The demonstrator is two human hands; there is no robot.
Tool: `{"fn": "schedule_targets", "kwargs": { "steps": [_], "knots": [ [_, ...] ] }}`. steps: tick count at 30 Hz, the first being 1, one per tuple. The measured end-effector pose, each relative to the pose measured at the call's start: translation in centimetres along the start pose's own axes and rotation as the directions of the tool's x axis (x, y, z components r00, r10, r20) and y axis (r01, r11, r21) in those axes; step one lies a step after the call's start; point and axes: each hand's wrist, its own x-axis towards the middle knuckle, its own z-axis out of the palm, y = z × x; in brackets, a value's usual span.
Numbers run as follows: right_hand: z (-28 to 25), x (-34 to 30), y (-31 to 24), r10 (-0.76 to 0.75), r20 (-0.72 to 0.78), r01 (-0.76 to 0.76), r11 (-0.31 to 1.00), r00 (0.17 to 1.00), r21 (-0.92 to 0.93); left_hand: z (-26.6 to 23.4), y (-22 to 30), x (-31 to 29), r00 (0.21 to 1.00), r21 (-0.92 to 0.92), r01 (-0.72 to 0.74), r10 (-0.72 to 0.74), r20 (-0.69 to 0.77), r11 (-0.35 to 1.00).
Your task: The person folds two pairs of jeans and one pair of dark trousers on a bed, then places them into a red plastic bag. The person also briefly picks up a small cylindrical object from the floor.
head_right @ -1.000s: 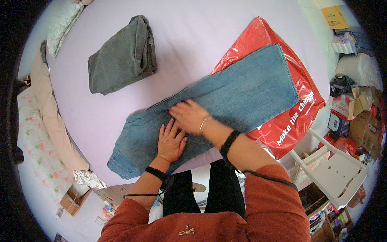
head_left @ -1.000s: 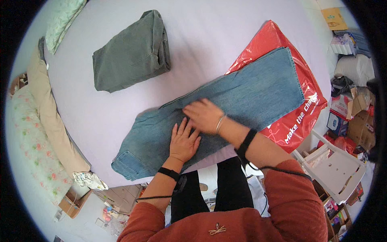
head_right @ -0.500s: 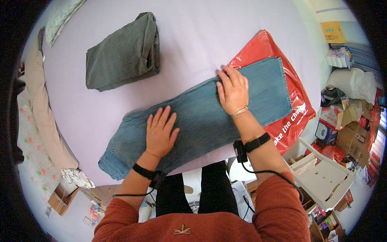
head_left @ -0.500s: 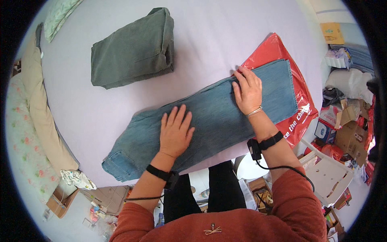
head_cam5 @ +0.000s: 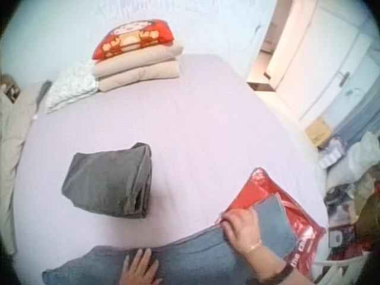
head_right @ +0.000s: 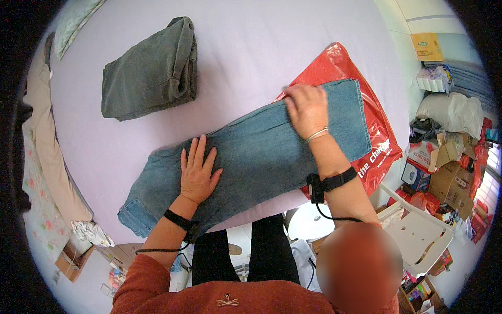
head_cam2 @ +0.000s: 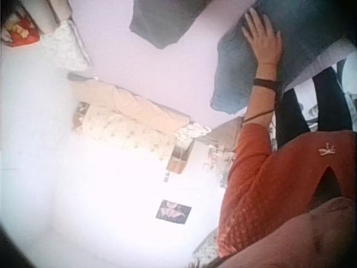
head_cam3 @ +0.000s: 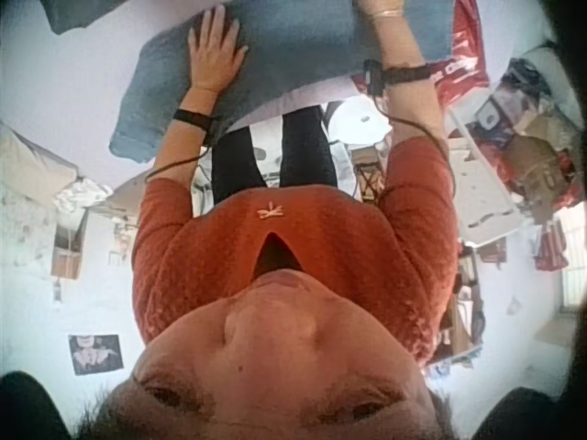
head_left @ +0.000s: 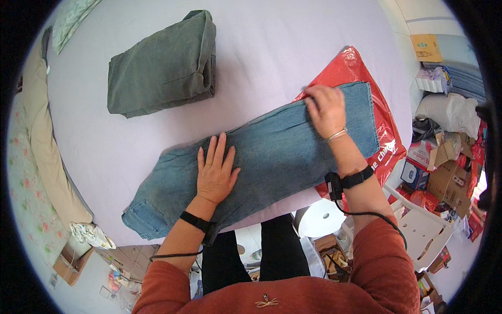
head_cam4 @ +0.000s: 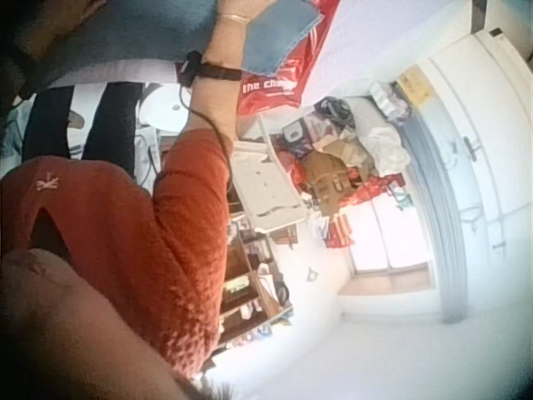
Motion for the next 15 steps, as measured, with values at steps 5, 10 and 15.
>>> {"fn": "schedule_targets", "kwargs": {
  "steps": [5,10,15],
  "knots": [
    [-0.1,0.5,-3.5,-0.1,0.039,0.094,0.988,0.994,0.124,-0.2,0.6,3.4,0.97,-0.073,0.049,-0.065,-0.234,0.996],
    [-1.4,-1.2,-3.1,-0.103,0.091,0.087,0.982,0.99,0.167,-0.7,0.1,4.9,0.972,-0.066,-0.056,0.039,-0.234,0.996],
    [-2.0,-3.2,-3.4,-0.087,0.05,0.08,0.988,0.995,0.129,-0.8,0.3,3.7,0.976,-0.183,-0.135,0.099,-0.197,0.974]
  ]
}}
